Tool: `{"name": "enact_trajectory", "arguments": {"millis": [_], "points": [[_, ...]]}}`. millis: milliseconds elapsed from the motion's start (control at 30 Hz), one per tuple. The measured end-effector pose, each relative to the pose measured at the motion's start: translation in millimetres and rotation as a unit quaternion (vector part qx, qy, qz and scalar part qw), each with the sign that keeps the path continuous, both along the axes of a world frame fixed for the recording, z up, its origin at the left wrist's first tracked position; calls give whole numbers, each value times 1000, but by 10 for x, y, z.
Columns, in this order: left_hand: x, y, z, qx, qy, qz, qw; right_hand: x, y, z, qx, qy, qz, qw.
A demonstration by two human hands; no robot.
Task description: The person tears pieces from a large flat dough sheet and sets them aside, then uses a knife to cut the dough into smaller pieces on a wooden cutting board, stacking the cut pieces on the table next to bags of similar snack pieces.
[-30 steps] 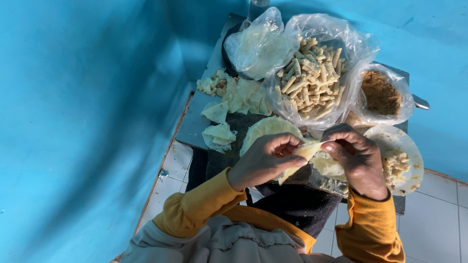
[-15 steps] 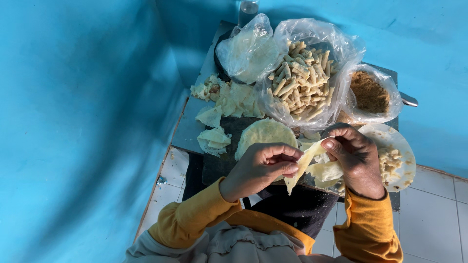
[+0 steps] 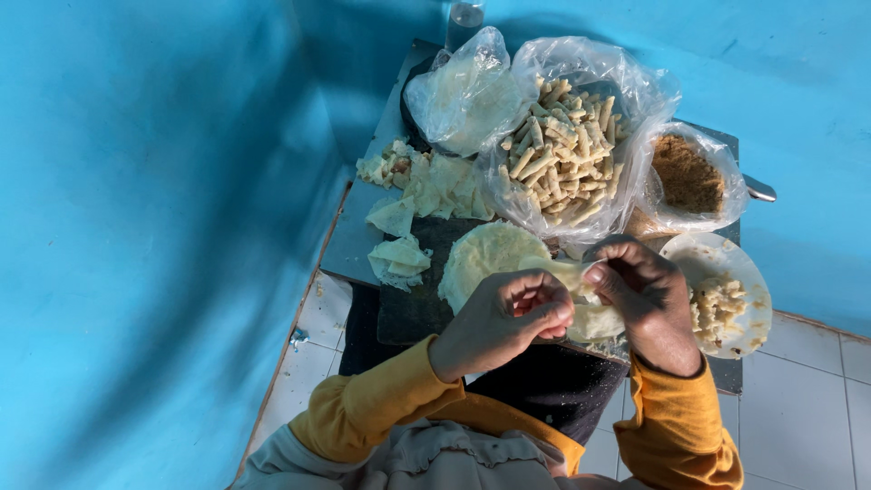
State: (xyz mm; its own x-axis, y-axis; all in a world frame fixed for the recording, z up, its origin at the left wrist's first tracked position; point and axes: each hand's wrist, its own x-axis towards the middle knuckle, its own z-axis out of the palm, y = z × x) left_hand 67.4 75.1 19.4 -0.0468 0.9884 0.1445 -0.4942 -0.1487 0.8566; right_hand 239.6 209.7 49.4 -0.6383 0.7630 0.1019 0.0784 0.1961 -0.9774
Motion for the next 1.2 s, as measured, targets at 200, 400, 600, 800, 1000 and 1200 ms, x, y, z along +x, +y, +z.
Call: {"name": "enact_trajectory", "arguments": {"millis": [200, 400, 600, 800, 1000, 1200], "points": [[-31, -72, 165, 79, 296, 245, 920, 49, -27, 101, 13, -41, -25, 999], [-116, -75, 224, 95, 323, 264, 904, 89, -24, 163, -39, -31, -12, 999], [-141, -40, 129, 115, 346, 283, 887, 160, 15, 125, -47, -47, 14, 998], [-91, -32, -7, -10, 186, 106, 977, 179, 85, 100, 2, -75, 7, 997], [11, -8, -147, -43, -51, 1, 998, 21, 68, 40, 132, -32, 30, 990], [26, 28, -187, -14, -88, 40, 995, 77, -295, 67, 298, -51, -39, 953]]}}
